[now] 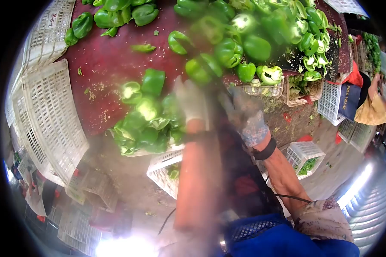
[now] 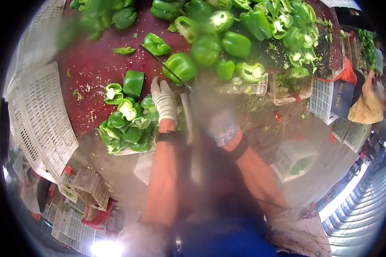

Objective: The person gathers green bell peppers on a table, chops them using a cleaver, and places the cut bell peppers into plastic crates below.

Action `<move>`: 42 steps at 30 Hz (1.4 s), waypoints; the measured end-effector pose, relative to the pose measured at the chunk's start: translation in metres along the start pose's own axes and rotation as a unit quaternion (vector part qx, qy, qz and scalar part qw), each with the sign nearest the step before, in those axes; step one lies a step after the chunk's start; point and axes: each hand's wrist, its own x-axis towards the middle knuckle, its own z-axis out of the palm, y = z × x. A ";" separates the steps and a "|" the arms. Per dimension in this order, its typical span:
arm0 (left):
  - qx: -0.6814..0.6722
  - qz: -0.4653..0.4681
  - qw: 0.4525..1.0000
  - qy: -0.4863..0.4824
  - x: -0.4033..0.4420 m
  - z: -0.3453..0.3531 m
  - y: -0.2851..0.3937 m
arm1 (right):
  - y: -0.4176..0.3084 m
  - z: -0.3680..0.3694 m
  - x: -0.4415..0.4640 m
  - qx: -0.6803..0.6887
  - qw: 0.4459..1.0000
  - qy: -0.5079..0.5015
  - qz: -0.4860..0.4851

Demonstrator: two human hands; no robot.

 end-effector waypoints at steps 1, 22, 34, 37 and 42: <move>-0.006 -0.004 1.000 -0.017 -0.003 -0.001 0.002 | 0.002 0.001 -0.003 -0.010 1.000 -0.005 0.014; 0.050 0.076 0.991 0.098 0.038 0.002 0.117 | 0.048 0.083 -0.030 -0.187 0.966 -0.172 0.055; 0.442 0.197 0.872 0.070 0.127 -0.029 0.146 | 0.058 0.060 -0.012 0.072 0.992 -0.042 0.094; 0.348 0.334 0.876 0.017 0.147 0.010 0.167 | 0.035 0.022 0.009 0.125 0.984 0.002 0.129; 0.308 0.204 0.926 -0.077 0.183 0.078 0.177 | 0.051 -0.002 -0.002 -0.051 0.988 -0.140 0.050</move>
